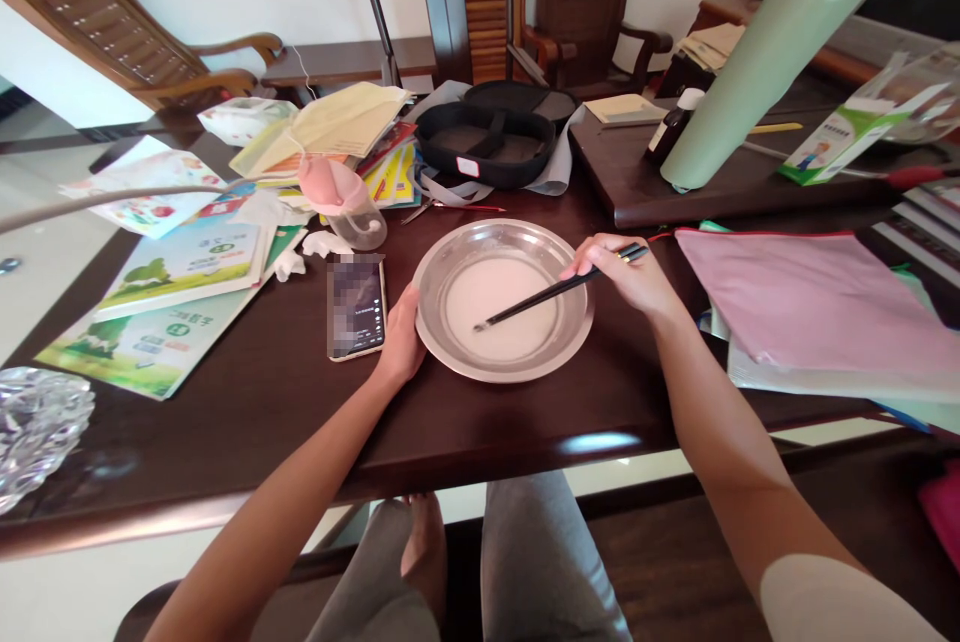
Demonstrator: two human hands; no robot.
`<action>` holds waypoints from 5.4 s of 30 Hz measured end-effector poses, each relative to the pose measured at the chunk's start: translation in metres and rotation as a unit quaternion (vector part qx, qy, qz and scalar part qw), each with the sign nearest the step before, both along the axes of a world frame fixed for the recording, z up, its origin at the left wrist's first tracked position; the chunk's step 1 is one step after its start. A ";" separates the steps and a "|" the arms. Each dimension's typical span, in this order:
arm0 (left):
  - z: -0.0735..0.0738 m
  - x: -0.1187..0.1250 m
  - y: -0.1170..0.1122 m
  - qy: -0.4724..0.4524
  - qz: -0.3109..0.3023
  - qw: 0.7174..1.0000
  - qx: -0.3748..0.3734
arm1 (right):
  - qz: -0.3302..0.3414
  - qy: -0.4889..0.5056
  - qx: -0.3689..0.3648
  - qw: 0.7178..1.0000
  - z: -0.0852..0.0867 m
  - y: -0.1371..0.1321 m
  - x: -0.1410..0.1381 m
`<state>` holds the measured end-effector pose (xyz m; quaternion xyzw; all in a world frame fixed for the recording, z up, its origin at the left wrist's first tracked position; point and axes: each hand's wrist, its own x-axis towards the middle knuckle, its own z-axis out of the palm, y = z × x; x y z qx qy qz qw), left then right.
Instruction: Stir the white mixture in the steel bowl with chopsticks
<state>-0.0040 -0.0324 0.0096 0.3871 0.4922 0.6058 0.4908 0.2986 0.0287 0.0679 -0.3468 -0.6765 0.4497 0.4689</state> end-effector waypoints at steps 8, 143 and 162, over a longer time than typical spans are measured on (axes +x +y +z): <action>0.005 0.002 -0.001 0.010 0.002 1.000 0.005 | -0.114 0.085 0.046 0.989 -0.003 0.008 0.013; -0.002 -0.001 0.000 -0.007 -0.003 1.000 0.000 | -0.007 0.004 0.004 1.000 -0.001 0.001 -0.003; 0.005 0.000 -0.001 0.020 0.006 1.000 -0.001 | -0.117 0.031 0.023 0.992 -0.001 0.005 0.007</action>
